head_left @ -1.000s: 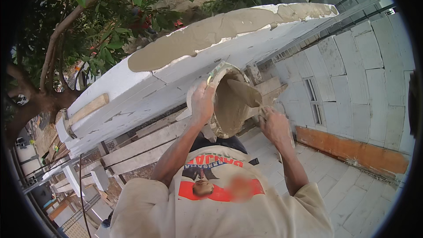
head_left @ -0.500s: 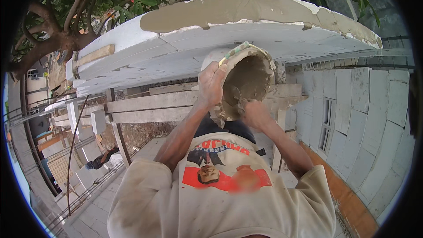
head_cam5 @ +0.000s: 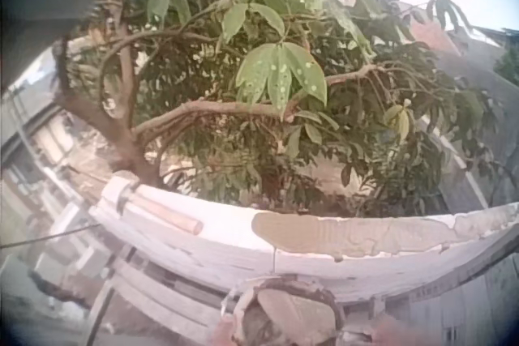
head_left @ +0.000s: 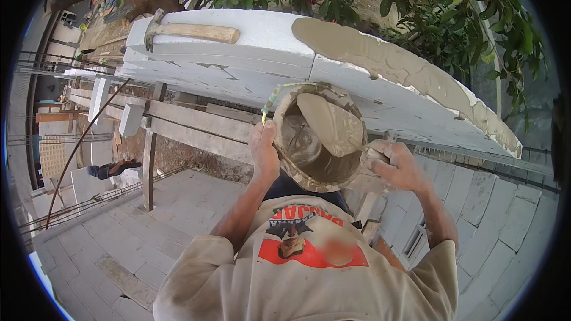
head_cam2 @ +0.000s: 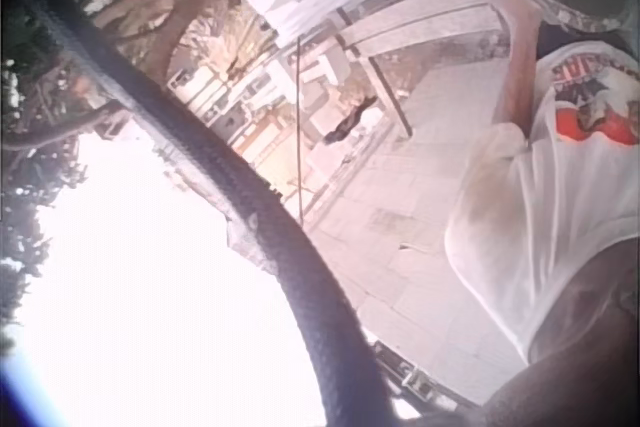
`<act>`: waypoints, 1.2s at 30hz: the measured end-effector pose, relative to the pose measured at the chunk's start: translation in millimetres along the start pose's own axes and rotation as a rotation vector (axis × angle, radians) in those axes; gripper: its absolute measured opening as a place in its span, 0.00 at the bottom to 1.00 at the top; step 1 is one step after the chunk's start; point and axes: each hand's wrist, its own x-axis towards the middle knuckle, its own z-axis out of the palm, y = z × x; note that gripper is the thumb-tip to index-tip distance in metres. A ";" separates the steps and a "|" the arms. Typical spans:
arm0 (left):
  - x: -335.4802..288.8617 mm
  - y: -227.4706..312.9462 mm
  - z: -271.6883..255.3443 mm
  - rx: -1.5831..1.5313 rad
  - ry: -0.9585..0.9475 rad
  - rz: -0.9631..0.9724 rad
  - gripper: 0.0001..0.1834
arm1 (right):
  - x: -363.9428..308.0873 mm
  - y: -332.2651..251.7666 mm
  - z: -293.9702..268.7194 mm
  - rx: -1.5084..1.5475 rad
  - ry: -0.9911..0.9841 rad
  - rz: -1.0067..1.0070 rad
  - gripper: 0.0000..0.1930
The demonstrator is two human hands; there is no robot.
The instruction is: The person applies mortar to the top of a wall using a trowel and positions lightweight concrete blocks on top of the mortar. The person then uses a hammer to tap the blocks into place and applies more mortar to fill the gaps between the blocks.
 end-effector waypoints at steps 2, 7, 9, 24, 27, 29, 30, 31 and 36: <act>2.2 17.0 -10.8 0.068 -0.025 -0.021 0.14 | 14.4 -49.2 -20.5 0.031 0.039 0.041 0.13; 43.3 19.6 -57.2 0.255 -0.132 -0.009 0.15 | 82.7 -143.7 -28.6 -0.288 0.299 -0.003 0.18; 60.4 20.3 -70.2 0.278 -0.187 -0.043 0.15 | 118.6 -152.0 -14.2 -0.663 0.417 -0.065 0.19; 151.2 14.9 -148.6 0.451 -0.400 0.170 0.14 | 183.7 -71.8 213.4 -0.814 0.892 0.086 0.28; 160.3 13.1 -156.7 0.437 -0.347 -0.038 0.14 | 155.4 -77.2 226.9 -0.788 0.852 0.045 0.25; 162.4 6.5 -161.1 0.396 -0.345 -0.056 0.15 | 128.2 -76.8 235.8 -0.623 0.838 0.038 0.26; 163.2 2.5 -164.3 0.354 -0.343 -0.078 0.15 | 122.3 -77.7 236.2 -0.459 0.816 0.036 0.29; 163.3 2.1 -169.1 0.361 -0.328 -0.077 0.15 | 126.4 -93.7 230.9 -0.450 0.805 0.027 0.29; 167.0 5.2 -183.6 0.411 -0.303 -0.113 0.11 | 232.1 -206.5 160.8 -0.401 0.793 -0.130 0.24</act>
